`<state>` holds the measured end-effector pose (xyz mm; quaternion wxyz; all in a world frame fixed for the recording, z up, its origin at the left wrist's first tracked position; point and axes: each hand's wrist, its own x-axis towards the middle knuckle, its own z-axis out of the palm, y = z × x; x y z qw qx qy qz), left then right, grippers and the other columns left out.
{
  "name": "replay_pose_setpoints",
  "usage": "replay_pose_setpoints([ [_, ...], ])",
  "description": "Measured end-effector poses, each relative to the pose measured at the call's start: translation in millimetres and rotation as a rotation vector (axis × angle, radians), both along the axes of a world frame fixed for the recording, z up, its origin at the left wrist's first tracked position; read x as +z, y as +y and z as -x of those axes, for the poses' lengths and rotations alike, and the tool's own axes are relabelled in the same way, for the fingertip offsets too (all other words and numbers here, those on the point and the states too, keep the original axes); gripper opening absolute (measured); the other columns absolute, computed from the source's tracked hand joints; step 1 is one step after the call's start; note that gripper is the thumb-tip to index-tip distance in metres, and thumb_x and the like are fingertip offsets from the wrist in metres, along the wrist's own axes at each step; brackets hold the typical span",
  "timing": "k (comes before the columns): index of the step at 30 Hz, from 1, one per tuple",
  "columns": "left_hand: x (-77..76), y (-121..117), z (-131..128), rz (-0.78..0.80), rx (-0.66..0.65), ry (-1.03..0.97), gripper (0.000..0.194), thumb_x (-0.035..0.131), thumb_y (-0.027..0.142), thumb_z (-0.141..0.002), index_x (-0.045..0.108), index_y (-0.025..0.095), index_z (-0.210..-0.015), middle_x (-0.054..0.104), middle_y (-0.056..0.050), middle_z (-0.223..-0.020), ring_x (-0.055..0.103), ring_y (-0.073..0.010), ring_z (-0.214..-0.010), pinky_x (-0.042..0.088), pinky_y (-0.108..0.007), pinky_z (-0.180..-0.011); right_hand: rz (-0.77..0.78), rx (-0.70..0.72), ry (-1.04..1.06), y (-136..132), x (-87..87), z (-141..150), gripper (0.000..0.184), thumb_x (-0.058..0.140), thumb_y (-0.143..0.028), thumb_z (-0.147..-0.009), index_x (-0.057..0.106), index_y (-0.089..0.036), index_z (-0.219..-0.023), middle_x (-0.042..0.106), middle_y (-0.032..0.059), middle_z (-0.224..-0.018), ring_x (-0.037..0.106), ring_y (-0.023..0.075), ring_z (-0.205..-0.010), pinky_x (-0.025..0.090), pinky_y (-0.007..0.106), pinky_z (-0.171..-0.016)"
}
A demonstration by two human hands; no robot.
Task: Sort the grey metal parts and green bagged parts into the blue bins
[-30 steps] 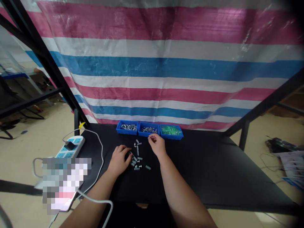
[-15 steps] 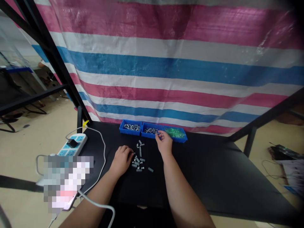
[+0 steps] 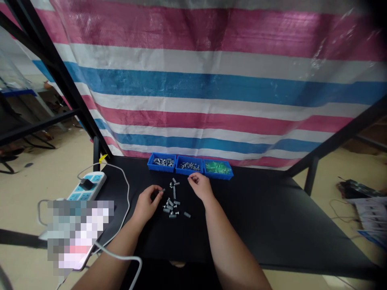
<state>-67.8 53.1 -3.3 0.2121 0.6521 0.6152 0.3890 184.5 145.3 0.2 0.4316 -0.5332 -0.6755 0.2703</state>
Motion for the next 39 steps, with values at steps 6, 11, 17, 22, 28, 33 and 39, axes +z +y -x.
replay_pose_setpoints([
  [6,-7.9,4.1,5.3,-0.084,0.025,-0.081,0.018,0.06,0.035,-0.088,0.069,0.021,-0.093,0.071,-0.005,-0.096,0.066,-0.019,-0.087,0.052,-0.031,-0.081,0.072,0.222,-0.124,-12.0,3.3,10.2,0.015,0.069,-0.032,-0.082,0.073,-0.023,-0.093,0.068,-0.0006,-0.073,0.056,0.0128,-0.06,0.044,0.025,-0.058],
  [11,-9.6,15.5,9.9,0.055,0.151,-0.214,0.028,0.066,0.041,-0.082,0.072,0.019,-0.098,0.075,-0.005,-0.088,0.07,-0.0198,-0.078,0.054,-0.031,-0.074,0.021,0.322,-0.163,-22.9,5.9,25.7,0.024,0.072,-0.023,-0.079,0.073,-0.026,-0.103,0.066,-0.0009,-0.082,0.055,0.0122,-0.064,0.042,0.024,-0.061],
  [17,19.7,45.5,7.1,0.028,0.233,-0.492,0.041,0.076,0.045,-0.073,0.073,0.015,-0.101,0.078,-0.009,-0.093,0.073,-0.0222,-0.086,0.056,-0.031,-0.079,0.011,0.397,-0.189,-28.5,5.4,34.2,0.02,0.076,-0.024,-0.078,0.076,-0.027,-0.098,0.065,-0.0007,-0.083,0.056,0.0129,-0.069,0.042,0.024,-0.065],
  [22,54.4,77.3,3.0,-0.132,0.23,-0.516,0.041,0.076,0.043,-0.076,0.073,0.013,-0.104,0.077,-0.012,-0.1,0.073,-0.0237,-0.091,0.056,-0.033,-0.084,0.008,0.385,-0.19,-25.2,0.5,34.1,0.016,0.073,-0.019,-0.078,0.076,-0.025,-0.093,0.066,-0.0011,-0.079,0.057,0.013,-0.068,0.042,0.024,-0.065],
  [28,63.4,107.0,5.2,-0.145,0.171,-0.323,0.044,0.073,0.04,-0.078,0.072,0.014,-0.113,0.075,-0.013,-0.111,0.073,-0.025,-0.097,0.056,-0.034,-0.086,0.017,0.374,-0.17,-23.5,-3.5,32.7,0.014,0.07,-0.019,-0.079,0.074,-0.025,-0.092,0.068,-0.002,-0.077,0.058,0.0127,-0.065,0.043,0.024,-0.063],
  [33,50.1,101.3,9.0,-0.037,0.18,-0.167,0.036,0.068,0.036,-0.08,0.072,0.016,-0.111,0.076,-0.011,-0.107,0.073,-0.0228,-0.085,0.055,-0.032,-0.08,0.011,0.333,-0.144,-22.8,-1.8,31.9,0.014,0.067,-0.017,-0.08,0.072,-0.024,-0.091,0.066,-0.0022,-0.075,0.058,0.0132,-0.065,0.045,0.025,-0.064],
  [39,31.2,61.3,16.1,-0.011,0.081,-0.098,0.025,0.061,0.038,-0.084,0.069,0.017,-0.096,0.072,-0.003,-0.077,0.068,-0.0188,-0.071,0.051,-0.029,-0.069,-0.034,0.224,-0.151,-22.2,-2.0,39.2,0.022,0.066,-0.018,-0.083,0.072,-0.026,-0.103,0.061,0.0011,-0.09,0.06,0.0156,-0.08,0.049,0.027,-0.075],
])
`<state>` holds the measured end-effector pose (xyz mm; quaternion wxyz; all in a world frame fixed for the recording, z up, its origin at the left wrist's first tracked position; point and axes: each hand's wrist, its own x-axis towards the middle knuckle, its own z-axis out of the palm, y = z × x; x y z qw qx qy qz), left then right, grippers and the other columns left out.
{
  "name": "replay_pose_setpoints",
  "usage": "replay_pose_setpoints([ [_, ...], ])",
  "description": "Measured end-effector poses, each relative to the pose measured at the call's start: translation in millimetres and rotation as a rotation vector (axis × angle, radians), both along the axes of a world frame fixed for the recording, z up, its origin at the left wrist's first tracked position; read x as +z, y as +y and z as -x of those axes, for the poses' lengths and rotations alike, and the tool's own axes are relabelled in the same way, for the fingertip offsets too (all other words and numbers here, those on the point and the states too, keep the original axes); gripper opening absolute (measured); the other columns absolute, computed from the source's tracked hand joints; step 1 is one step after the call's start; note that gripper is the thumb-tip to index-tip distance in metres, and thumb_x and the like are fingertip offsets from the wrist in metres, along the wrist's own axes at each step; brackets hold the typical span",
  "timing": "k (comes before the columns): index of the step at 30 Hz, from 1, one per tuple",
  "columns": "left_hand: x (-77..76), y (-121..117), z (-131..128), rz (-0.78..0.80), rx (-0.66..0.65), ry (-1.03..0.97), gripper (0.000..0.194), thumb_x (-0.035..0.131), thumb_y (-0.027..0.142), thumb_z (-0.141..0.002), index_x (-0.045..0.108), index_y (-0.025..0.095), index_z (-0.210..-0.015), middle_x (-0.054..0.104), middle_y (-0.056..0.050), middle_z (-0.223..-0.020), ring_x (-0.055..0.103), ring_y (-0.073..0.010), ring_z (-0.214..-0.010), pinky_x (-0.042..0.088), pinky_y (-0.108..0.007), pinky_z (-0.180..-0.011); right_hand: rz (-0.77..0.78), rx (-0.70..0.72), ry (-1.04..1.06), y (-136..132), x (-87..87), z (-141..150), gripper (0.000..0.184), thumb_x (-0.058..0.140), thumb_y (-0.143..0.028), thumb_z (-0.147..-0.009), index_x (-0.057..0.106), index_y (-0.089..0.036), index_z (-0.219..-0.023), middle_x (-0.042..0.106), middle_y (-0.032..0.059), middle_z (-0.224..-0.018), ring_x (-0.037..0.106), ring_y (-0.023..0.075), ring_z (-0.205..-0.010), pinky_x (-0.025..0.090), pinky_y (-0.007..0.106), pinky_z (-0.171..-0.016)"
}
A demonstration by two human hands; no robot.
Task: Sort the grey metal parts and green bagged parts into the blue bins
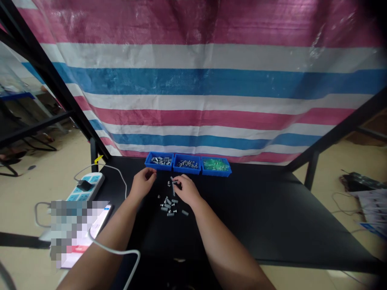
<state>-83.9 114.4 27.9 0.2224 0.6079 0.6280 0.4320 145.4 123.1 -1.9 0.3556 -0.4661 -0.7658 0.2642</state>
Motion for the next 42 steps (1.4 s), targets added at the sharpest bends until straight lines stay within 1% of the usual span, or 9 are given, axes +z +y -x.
replay_pose_setpoints([
  [7,-16.2,-42.1,5.6,0.084,-0.05,0.112,0.022,0.06,0.036,-0.085,0.07,0.021,-0.097,0.073,-0.002,-0.084,0.066,-0.0173,-0.071,0.048,-0.027,-0.066,-0.068,-0.053,-0.12,-0.2,-0.9,18.6,0.015,0.079,-0.027,-0.077,0.074,-0.026,-0.092,0.059,0.004,-0.096,0.058,0.0219,-0.095,0.049,0.034,-0.087],
  [13,-23.5,-51.6,-0.9,0.071,-0.107,0.158,0.02,0.058,0.031,-0.086,0.071,0.022,-0.098,0.074,-0.002,-0.092,0.067,-0.0181,-0.08,0.048,-0.028,-0.07,-0.099,-0.055,-0.179,-0.7,-3.6,23.8,0.006,0.074,-0.023,-0.08,0.075,-0.025,-0.085,0.06,0.0047,-0.093,0.057,0.0217,-0.093,0.048,0.034,-0.087],
  [18,-31.8,-52.9,-3.0,0.047,-0.137,0.182,0.019,0.057,0.028,-0.087,0.071,0.022,-0.098,0.073,-0.002,-0.093,0.066,-0.0181,-0.081,0.047,-0.027,-0.067,-0.115,-0.026,0.005,-0.2,2.5,8.8,0.007,0.065,-0.019,-0.082,0.07,-0.023,-0.086,0.065,0.0016,-0.086,0.06,0.0167,-0.079,0.049,0.028,-0.076],
  [22,-23.0,-47.1,-8.2,0.024,-0.155,0.209,0.018,0.057,0.026,-0.087,0.07,0.021,-0.099,0.072,-0.003,-0.092,0.066,-0.0182,-0.08,0.049,-0.029,-0.071,-0.024,-0.152,0.181,7.9,5.8,-8.9,0.008,0.06,-0.027,-0.084,0.065,-0.022,-0.082,0.063,-0.002,-0.067,0.057,0.0143,-0.059,0.045,0.025,-0.06],
  [25,-7.7,-37.3,-20.8,-0.019,-0.232,0.276,0.02,0.056,0.024,-0.089,0.07,0.02,-0.103,0.069,-0.005,-0.094,0.065,-0.0188,-0.085,0.05,-0.03,-0.077,0.011,-0.257,0.275,16.2,1.8,-16.9,0.014,0.059,-0.03,-0.082,0.068,-0.021,-0.088,0.067,-0.0009,-0.069,0.061,0.0158,-0.06,0.048,0.027,-0.063],
  [29,8.0,-23.7,-44.3,-0.038,-0.401,0.515,0.034,0.061,0.021,-0.086,0.071,0.023,-0.119,0.065,-0.008,-0.105,0.061,-0.0236,-0.1,0.049,-0.035,-0.091,0.042,-0.271,0.354,22.6,-5.3,-20.9,0.021,0.058,-0.033,-0.084,0.072,-0.021,-0.092,0.074,0.0034,-0.081,0.069,0.0193,-0.073,0.054,0.031,-0.073],
  [34,12.3,-16.3,-59.9,0.047,-0.47,0.768,0.036,0.059,0.014,-0.085,0.076,0.03,-0.112,0.063,-0.009,-0.107,0.057,-0.0259,-0.1,0.048,-0.038,-0.088,-0.113,-0.297,0.461,20.7,0.9,-26.9,0.021,0.061,-0.038,-0.088,0.068,-0.02,-0.098,0.074,0.0053,-0.085,0.07,0.0189,-0.073,0.055,0.03,-0.071],
  [39,8.7,-14.0,-55.0,0.067,-0.434,0.786,0.027,0.061,0.018,-0.086,0.077,0.028,-0.105,0.063,-0.009,-0.108,0.056,-0.0259,-0.101,0.047,-0.037,-0.087,-0.349,-0.412,0.409,26.8,13.9,-32.3,0.022,0.061,-0.038,-0.091,0.07,-0.019,-0.098,0.071,0.0054,-0.082,0.065,0.0168,-0.07,0.054,0.029,-0.072],
  [42,5.3,-13.6,-50.9,0.057,-0.436,0.779,0.02,0.061,0.019,-0.087,0.077,0.026,-0.097,0.065,-0.008,-0.106,0.057,-0.0242,-0.099,0.046,-0.035,-0.087,-0.331,-0.509,0.36,38.0,11.9,-31.5,0.028,0.064,-0.041,-0.088,0.072,-0.017,-0.101,0.07,0.0043,-0.078,0.061,0.0161,-0.064,0.053,0.029,-0.069],
])
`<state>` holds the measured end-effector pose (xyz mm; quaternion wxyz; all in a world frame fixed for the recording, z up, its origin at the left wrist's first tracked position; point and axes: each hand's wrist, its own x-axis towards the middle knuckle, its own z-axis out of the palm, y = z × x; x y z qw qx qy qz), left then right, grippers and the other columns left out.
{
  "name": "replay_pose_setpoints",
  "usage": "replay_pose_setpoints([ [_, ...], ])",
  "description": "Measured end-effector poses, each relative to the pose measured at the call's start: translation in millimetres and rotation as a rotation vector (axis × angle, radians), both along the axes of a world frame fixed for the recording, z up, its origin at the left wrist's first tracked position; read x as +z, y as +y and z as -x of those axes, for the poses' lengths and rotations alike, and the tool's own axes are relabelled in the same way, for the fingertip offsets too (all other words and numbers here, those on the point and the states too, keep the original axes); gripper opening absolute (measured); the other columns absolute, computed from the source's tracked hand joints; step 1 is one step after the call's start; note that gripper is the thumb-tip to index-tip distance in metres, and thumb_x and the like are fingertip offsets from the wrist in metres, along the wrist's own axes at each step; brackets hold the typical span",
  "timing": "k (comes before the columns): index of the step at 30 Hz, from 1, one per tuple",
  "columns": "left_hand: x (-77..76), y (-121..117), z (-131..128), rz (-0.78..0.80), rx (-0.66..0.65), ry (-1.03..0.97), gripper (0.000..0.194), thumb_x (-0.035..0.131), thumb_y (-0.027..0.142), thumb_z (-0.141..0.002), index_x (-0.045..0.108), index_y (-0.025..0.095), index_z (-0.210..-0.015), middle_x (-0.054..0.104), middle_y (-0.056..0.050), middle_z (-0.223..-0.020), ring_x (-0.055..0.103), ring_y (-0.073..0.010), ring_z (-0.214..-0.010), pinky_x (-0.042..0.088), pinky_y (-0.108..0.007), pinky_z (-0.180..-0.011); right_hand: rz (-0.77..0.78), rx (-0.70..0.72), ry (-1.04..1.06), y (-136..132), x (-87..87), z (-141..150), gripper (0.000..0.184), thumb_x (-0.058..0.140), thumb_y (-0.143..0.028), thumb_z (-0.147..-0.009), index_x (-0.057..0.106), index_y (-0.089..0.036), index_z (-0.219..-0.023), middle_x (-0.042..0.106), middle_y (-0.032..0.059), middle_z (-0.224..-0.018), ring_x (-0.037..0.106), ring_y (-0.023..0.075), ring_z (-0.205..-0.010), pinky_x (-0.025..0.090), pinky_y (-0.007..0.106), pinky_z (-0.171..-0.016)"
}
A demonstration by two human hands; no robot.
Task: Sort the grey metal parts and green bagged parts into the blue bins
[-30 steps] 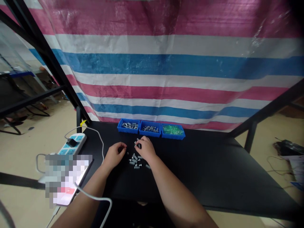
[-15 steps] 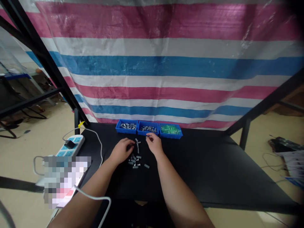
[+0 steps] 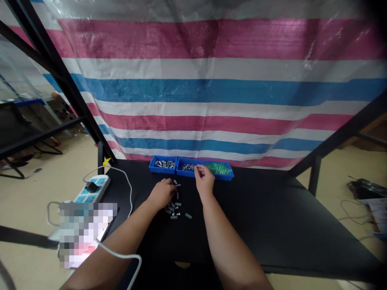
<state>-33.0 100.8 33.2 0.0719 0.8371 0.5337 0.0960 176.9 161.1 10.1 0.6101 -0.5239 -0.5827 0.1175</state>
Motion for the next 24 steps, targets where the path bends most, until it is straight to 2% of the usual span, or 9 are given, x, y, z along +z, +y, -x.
replay_pose_setpoints([
  [4,-3.1,-0.9,2.0,0.011,0.013,-0.029,0.017,0.059,0.02,-0.089,0.073,0.023,-0.096,0.067,-0.007,-0.102,0.06,-0.0228,-0.098,0.046,-0.033,-0.086,0.076,-0.036,-0.022,4.2,-6.8,0.2,0.033,0.065,-0.042,-0.086,0.072,-0.016,-0.106,0.066,0.0018,-0.071,0.058,0.0156,-0.059,0.051,0.028,-0.064],
  [8,-2.9,-2.3,1.2,0.034,0.089,-0.063,0.017,0.053,0.023,-0.093,0.07,0.022,-0.097,0.069,-0.007,-0.098,0.064,-0.0215,-0.094,0.046,-0.03,-0.08,0.075,-0.039,-0.005,-4.8,-6.1,-4.4,0.027,0.06,-0.041,-0.089,0.071,-0.017,-0.095,0.064,0.0007,-0.067,0.057,0.0147,-0.057,0.048,0.027,-0.062],
  [12,0.0,-4.5,0.9,0.05,0.136,-0.09,0.013,0.056,0.021,-0.089,0.066,0.024,-0.096,0.07,-0.006,-0.098,0.066,-0.0206,-0.089,0.045,-0.028,-0.074,0.111,-0.028,0.035,-9.3,-3.2,-9.5,0.026,0.059,-0.041,-0.088,0.07,-0.017,-0.088,0.06,-0.0007,-0.062,0.055,0.0143,-0.054,0.045,0.026,-0.059],
  [17,0.3,-5.3,8.2,-0.004,0.157,-0.278,0.017,0.056,0.02,-0.087,0.065,0.023,-0.1,0.071,-0.005,-0.097,0.067,-0.0191,-0.085,0.046,-0.028,-0.073,0.139,-0.023,0.096,-8.6,-4.7,-12.7,0.026,0.059,-0.041,-0.087,0.07,-0.017,-0.087,0.06,-0.0006,-0.063,0.055,0.0151,-0.056,0.045,0.027,-0.06],
  [20,-8.4,-4.6,18.8,-0.039,0.222,-0.436,0.02,0.056,0.023,-0.086,0.066,0.021,-0.103,0.072,-0.005,-0.096,0.067,-0.0187,-0.083,0.048,-0.029,-0.074,0.16,-0.008,0.118,-8.0,-6.9,-13.4,0.026,0.059,-0.041,-0.086,0.069,-0.018,-0.086,0.061,0.0004,-0.065,0.056,0.0157,-0.058,0.045,0.027,-0.06],
  [24,-27.7,-0.1,35.2,-0.014,0.35,-0.645,0.019,0.061,0.031,-0.083,0.068,0.02,-0.096,0.073,-0.003,-0.086,0.067,-0.0183,-0.075,0.049,-0.028,-0.071,0.171,-0.002,0.125,-6.2,-9.4,-14.1,0.025,0.059,-0.04,-0.086,0.07,-0.018,-0.085,0.061,0.0,-0.064,0.055,0.0157,-0.057,0.046,0.027,-0.06],
])
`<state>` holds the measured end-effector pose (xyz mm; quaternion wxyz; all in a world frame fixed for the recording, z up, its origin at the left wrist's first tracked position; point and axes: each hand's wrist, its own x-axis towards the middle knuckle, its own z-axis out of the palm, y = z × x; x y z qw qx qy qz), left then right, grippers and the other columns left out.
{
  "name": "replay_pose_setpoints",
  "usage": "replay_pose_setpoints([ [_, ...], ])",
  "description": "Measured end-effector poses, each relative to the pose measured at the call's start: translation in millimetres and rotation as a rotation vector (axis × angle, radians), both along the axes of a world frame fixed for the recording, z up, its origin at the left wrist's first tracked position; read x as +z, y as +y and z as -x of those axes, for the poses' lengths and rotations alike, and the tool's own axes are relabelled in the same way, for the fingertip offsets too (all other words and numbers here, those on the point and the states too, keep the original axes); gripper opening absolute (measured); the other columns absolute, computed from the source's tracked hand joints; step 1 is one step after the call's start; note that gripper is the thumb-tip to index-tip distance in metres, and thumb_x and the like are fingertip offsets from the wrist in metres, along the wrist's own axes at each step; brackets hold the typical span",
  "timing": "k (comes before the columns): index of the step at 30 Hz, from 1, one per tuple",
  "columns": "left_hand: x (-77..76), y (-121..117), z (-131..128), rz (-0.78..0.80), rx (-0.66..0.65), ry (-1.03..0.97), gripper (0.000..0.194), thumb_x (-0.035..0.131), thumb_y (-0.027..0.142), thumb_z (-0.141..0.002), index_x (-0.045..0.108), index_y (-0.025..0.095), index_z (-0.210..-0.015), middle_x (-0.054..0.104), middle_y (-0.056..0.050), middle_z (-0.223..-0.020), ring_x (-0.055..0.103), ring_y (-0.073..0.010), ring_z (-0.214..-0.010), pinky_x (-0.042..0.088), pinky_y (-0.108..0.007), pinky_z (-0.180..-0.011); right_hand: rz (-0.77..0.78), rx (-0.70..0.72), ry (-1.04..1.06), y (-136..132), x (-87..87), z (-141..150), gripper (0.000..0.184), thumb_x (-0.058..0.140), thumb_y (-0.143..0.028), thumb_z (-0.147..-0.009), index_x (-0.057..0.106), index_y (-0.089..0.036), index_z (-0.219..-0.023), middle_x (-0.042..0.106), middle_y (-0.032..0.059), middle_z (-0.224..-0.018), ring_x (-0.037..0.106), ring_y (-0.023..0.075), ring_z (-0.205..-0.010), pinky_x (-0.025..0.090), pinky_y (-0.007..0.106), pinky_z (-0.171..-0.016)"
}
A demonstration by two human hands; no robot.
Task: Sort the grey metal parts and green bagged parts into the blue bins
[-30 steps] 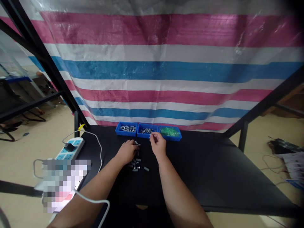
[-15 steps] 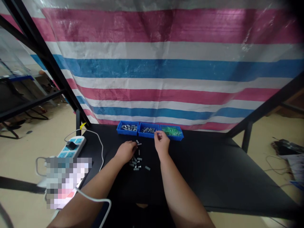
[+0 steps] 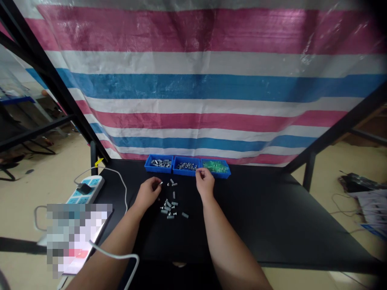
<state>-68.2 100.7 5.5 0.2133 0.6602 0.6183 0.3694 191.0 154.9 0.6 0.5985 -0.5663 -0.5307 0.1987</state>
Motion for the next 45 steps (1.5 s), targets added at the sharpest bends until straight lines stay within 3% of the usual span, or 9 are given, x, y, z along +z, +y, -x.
replay_pose_setpoints([
  [5,-10.1,16.7,13.4,0.055,0.099,-0.263,0.027,0.072,0.042,-0.075,0.07,0.018,-0.088,0.072,-0.003,-0.08,0.067,-0.0182,-0.073,0.048,-0.027,-0.07,0.072,0.057,-0.074,3.4,-4.8,-1.4,0.018,0.06,-0.034,-0.082,0.07,-0.019,-0.081,0.065,0.0012,-0.066,0.058,0.0163,-0.058,0.046,0.028,-0.06],
  [10,-5.0,32.1,16.6,0.115,0.15,-0.525,0.038,0.08,0.043,-0.068,0.071,0.014,-0.091,0.071,-0.003,-0.075,0.065,-0.0166,-0.069,0.049,-0.027,-0.069,0.159,0.273,-0.254,-1.2,-8.7,6.6,0.013,0.06,-0.029,-0.082,0.071,-0.022,-0.079,0.065,-0.0014,-0.065,0.057,0.0148,-0.057,0.046,0.027,-0.06],
  [13,0.9,39.5,15.1,0.037,0.182,-0.636,0.042,0.082,0.043,-0.066,0.072,0.013,-0.093,0.072,-0.005,-0.079,0.066,-0.0172,-0.072,0.051,-0.028,-0.072,0.113,0.373,-0.328,-9.4,-6.2,18.8,0.011,0.062,-0.025,-0.083,0.072,-0.022,-0.086,0.063,-0.0014,-0.071,0.057,0.014,-0.061,0.047,0.026,-0.063],
  [19,25.5,61.9,10.2,-0.151,0.217,-0.681,0.049,0.084,0.045,-0.067,0.074,0.012,-0.103,0.076,-0.01,-0.095,0.071,-0.0215,-0.085,0.054,-0.033,-0.083,-0.018,0.596,-0.427,-24.6,0.4,38.7,0.029,0.071,-0.017,-0.081,0.074,-0.028,-0.108,0.06,0.0038,-0.105,0.059,0.0192,-0.1,0.049,0.035,-0.096],
  [23,34.5,70.2,8.9,-0.137,0.137,-0.644,0.054,0.083,0.044,-0.069,0.073,0.013,-0.111,0.075,-0.013,-0.11,0.071,-0.0242,-0.098,0.053,-0.035,-0.09,-0.024,0.62,-0.485,-28.2,-0.6,47.5,0.037,0.071,-0.017,-0.084,0.071,-0.03,-0.118,0.058,0.0041,-0.112,0.056,0.0206,-0.106,0.047,0.038,-0.102],
  [28,21.6,64.5,7.0,-0.099,0.066,-0.55,0.043,0.076,0.042,-0.075,0.072,0.013,-0.106,0.075,-0.011,-0.1,0.071,-0.023,-0.092,0.055,-0.036,-0.089,0.034,0.531,-0.588,-26.5,-5.6,63.3,0.031,0.073,-0.023,-0.085,0.073,-0.032,-0.115,0.06,0.0049,-0.109,0.056,0.0236,-0.104,0.046,0.042,-0.097],
  [33,13.3,54.1,-0.6,-0.056,-0.201,-0.093,0.035,0.066,0.024,-0.08,0.073,0.02,-0.114,0.07,-0.008,-0.105,0.066,-0.0166,-0.077,0.055,-0.032,-0.076,0.089,0.492,-0.646,-23.2,-10.0,67.8,0.017,0.074,-0.019,-0.083,0.076,-0.029,-0.096,0.064,0.0043,-0.104,0.056,0.0239,-0.102,0.044,0.04,-0.091],
  [37,14.3,50.3,-7.4,-0.011,-0.391,0.165,0.041,0.06,0.009,-0.078,0.075,0.023,-0.114,0.066,-0.008,-0.107,0.065,-0.0162,-0.082,0.054,-0.032,-0.083,0.112,0.476,-0.645,-22.5,-12.0,63.9,0.015,0.074,-0.018,-0.082,0.075,-0.029,-0.092,0.069,0.0037,-0.1,0.057,0.0249,-0.1,0.042,0.039,-0.089],
  [45,6.4,46.9,-7.4,0.003,-0.465,0.241,0.023,0.061,0.024,-0.085,0.077,0.021,-0.102,0.066,-0.009,-0.103,0.064,-0.0193,-0.088,0.052,-0.033,-0.086,0.094,0.523,-0.623,-22.4,-8.8,59.7,0.011,0.074,-0.02,-0.083,0.075,-0.029,-0.09,0.072,0.0022,-0.099,0.057,0.0242,-0.099,0.041,0.04,-0.091],
])
